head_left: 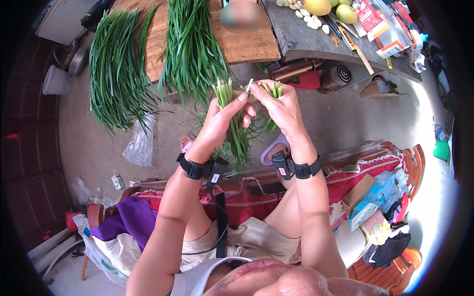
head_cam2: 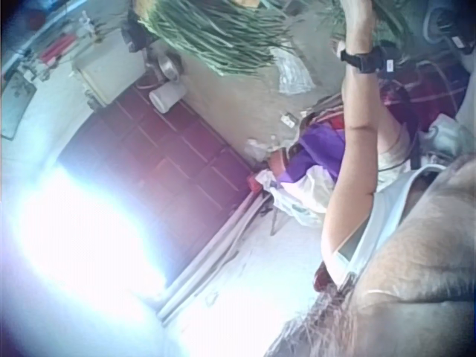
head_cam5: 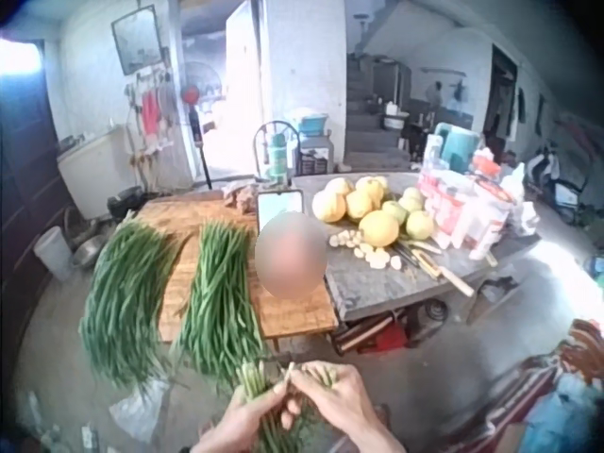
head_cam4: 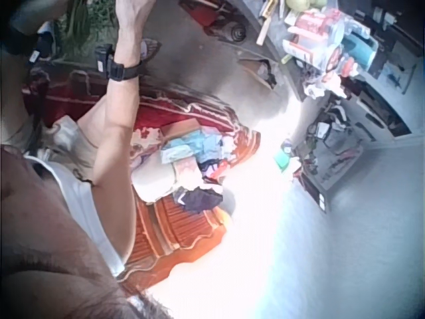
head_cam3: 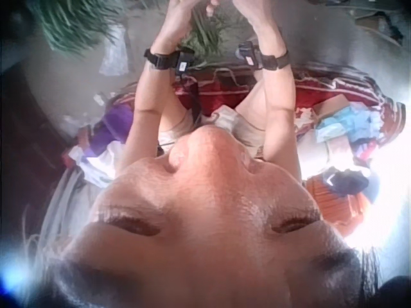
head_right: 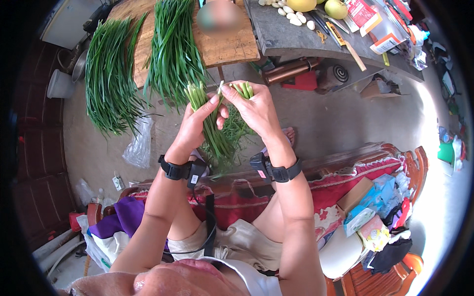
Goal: The person cleans chives by hand, peeling away damaged or discolored outer layers from the stems one by one while holding the bunch.
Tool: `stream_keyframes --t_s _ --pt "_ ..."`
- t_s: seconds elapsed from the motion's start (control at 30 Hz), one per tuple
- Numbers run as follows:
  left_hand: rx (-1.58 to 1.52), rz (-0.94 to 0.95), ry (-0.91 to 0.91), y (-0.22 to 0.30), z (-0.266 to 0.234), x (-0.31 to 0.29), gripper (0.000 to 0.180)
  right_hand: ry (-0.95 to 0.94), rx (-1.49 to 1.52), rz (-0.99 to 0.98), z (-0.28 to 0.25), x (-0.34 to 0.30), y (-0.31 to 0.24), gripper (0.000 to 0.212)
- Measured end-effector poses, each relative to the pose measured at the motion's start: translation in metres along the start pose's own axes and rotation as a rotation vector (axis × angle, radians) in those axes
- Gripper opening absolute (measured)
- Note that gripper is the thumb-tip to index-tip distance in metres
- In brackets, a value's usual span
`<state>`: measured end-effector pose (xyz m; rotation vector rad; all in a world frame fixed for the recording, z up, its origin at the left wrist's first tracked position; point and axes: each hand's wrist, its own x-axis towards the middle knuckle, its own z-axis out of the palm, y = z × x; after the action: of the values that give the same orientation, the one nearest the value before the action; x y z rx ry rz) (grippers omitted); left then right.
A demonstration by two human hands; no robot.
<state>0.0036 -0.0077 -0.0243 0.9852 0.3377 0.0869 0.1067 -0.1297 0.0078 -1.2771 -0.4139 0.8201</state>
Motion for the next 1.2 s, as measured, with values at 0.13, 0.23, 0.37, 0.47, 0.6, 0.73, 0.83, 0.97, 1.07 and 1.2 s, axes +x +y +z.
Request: stream_keyframes --t_s 0.13,0.23,0.37,0.47,0.6,0.73,0.83,0.97,1.07,1.2 --pt "0.032 0.056 0.052 0.000 0.000 0.002 0.027 0.116 -0.127 -0.094 -0.004 -0.002 -0.003 0.025" --pt "-0.001 0.240 0.198 -0.007 0.001 0.008 0.026 0.326 -0.198 -0.199 -0.022 0.000 -0.005 0.031" --pt "-0.001 0.360 0.350 -0.006 -0.015 0.008 0.023 0.478 -0.070 -0.215 -0.041 -0.001 -0.019 0.032" --pt "0.016 0.349 0.320 0.001 -0.021 0.006 0.021 0.393 -0.082 -0.175 -0.048 -0.004 -0.021 0.032" --pt "0.305 0.173 0.223 0.011 0.011 -0.001 0.022 0.238 -0.130 -0.110 -0.040 -0.006 -0.018 0.033" --pt "0.385 0.100 0.132 0.008 0.019 0.000 0.028 0.159 -0.148 -0.063 -0.022 -0.004 -0.010 0.033" --pt "0.333 0.116 0.137 0.002 0.017 0.002 0.029 0.147 -0.131 -0.008 -0.014 -0.004 -0.006 0.031" --pt "0.263 0.121 0.103 0.007 0.013 -0.001 0.027 0.157 -0.100 0.032 -0.010 -0.004 -0.006 0.029" --pt "0.256 0.114 0.100 0.006 0.009 -0.001 0.024 0.154 -0.107 0.058 -0.011 -0.004 -0.006 0.028" --pt "0.266 0.129 0.103 0.006 0.007 -0.001 0.021 0.186 -0.128 0.051 -0.011 -0.002 -0.003 0.025"
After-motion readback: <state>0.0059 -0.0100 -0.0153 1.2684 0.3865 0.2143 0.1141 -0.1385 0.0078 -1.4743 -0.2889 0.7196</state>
